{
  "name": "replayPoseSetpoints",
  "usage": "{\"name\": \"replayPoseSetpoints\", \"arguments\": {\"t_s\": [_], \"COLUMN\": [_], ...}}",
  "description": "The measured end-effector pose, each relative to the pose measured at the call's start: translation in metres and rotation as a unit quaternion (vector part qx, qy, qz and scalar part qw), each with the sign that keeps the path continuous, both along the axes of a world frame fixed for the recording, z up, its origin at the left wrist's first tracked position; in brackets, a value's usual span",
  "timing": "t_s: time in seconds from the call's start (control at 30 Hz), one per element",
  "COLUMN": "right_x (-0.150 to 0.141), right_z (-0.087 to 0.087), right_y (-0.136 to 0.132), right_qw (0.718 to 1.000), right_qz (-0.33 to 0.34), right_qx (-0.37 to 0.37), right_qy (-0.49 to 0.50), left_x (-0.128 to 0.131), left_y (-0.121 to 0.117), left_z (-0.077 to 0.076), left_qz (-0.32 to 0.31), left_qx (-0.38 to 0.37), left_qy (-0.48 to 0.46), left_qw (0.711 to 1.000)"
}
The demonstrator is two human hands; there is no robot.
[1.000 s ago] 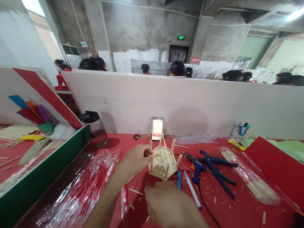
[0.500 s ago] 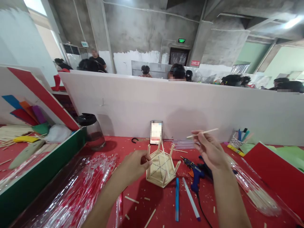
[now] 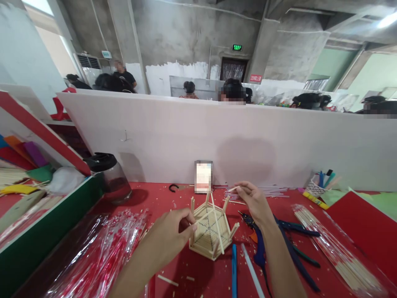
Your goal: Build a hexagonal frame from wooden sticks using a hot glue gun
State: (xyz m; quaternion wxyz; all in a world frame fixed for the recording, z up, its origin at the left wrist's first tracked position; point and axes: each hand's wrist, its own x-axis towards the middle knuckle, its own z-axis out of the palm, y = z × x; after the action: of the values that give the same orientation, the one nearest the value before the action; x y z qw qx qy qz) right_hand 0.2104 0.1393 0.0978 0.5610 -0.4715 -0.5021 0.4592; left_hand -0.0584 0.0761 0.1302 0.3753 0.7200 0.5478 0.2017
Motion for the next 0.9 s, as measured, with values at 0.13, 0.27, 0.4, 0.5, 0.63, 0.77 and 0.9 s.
{"name": "replayPoseSetpoints", "arguments": {"t_s": [0.13, 0.27, 0.4, 0.5, 0.63, 0.77, 0.9], "right_x": [0.002, -0.006, -0.012, -0.012, -0.012, -0.014, -0.016], "right_z": [-0.005, -0.009, -0.013, -0.013, -0.007, -0.006, -0.011], "right_y": [0.002, 0.004, 0.005, 0.003, 0.0, -0.002, -0.001], "right_qw": [0.992, 0.989, 0.991, 0.989, 0.985, 0.984, 0.983], "right_qz": [0.044, 0.092, 0.115, 0.129, 0.137, 0.142, 0.143], "right_qx": [0.028, 0.016, -0.013, -0.024, -0.024, -0.023, -0.01], "right_qy": [-0.117, -0.119, -0.074, -0.066, -0.099, -0.102, -0.113], "left_x": [0.0, 0.001, 0.0, 0.0, -0.001, -0.001, 0.001], "left_y": [0.0, -0.001, -0.001, -0.001, -0.001, 0.0, -0.001], "left_z": [-0.002, 0.0, 0.0, 0.0, -0.001, -0.002, -0.001], "left_qz": [0.007, 0.008, 0.006, 0.005, 0.004, 0.007, 0.017], "left_qx": [-0.01, -0.017, -0.018, -0.018, -0.01, -0.012, -0.016], "left_qy": [-0.007, -0.009, -0.011, -0.011, -0.013, -0.012, -0.008], "left_qw": [1.0, 1.0, 1.0, 1.0, 1.0, 1.0, 1.0]}}
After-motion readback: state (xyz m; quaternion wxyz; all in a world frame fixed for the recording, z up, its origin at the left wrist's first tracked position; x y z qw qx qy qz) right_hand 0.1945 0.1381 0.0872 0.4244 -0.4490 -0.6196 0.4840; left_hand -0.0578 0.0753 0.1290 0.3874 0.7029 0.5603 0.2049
